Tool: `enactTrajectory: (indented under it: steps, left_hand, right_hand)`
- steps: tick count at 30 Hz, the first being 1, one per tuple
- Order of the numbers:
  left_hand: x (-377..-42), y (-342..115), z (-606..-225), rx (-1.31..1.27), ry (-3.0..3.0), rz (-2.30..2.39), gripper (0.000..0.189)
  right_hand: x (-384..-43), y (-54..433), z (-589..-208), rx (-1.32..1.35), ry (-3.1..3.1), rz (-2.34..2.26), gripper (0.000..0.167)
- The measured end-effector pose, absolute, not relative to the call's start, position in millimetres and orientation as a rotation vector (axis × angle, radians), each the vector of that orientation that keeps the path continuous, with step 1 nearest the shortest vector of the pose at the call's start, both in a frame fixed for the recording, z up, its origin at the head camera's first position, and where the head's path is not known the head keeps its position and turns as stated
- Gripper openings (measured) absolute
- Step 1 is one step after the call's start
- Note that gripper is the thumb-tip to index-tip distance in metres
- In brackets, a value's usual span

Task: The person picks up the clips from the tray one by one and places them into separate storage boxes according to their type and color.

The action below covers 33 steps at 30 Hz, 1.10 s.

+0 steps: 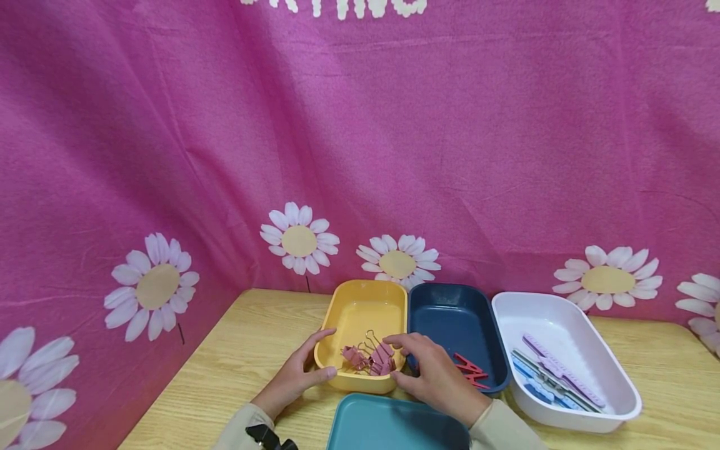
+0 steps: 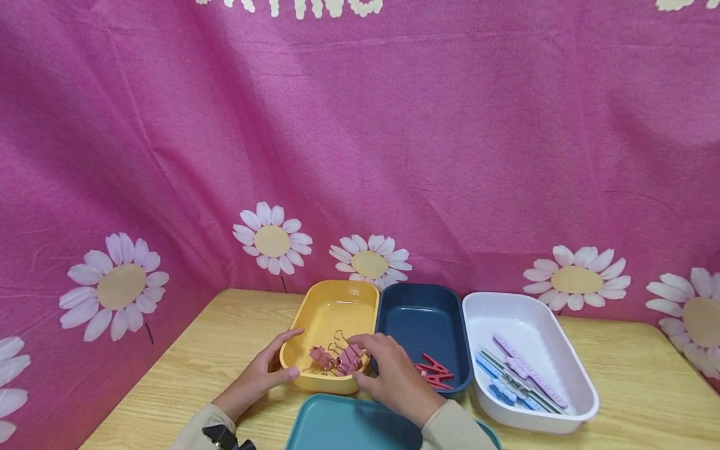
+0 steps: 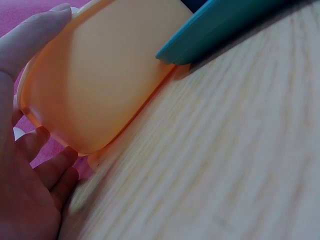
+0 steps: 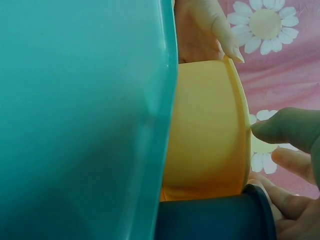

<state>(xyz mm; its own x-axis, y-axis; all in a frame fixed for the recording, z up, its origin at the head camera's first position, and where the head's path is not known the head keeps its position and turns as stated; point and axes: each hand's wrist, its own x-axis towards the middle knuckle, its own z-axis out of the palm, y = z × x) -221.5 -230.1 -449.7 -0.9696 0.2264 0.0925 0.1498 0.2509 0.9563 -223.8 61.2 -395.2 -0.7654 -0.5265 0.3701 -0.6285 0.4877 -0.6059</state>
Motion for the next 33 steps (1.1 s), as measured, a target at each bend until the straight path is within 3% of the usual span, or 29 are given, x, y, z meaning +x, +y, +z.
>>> enactTrajectory:
  steps: [33]
  left_hand:
    - [-223.2, -229.4, -450.5, 0.330, 2.438, 1.858, 0.065]
  right_hand:
    - [-223.9, 62.0, -394.1, 1.020, -2.596, 1.136, 0.044]
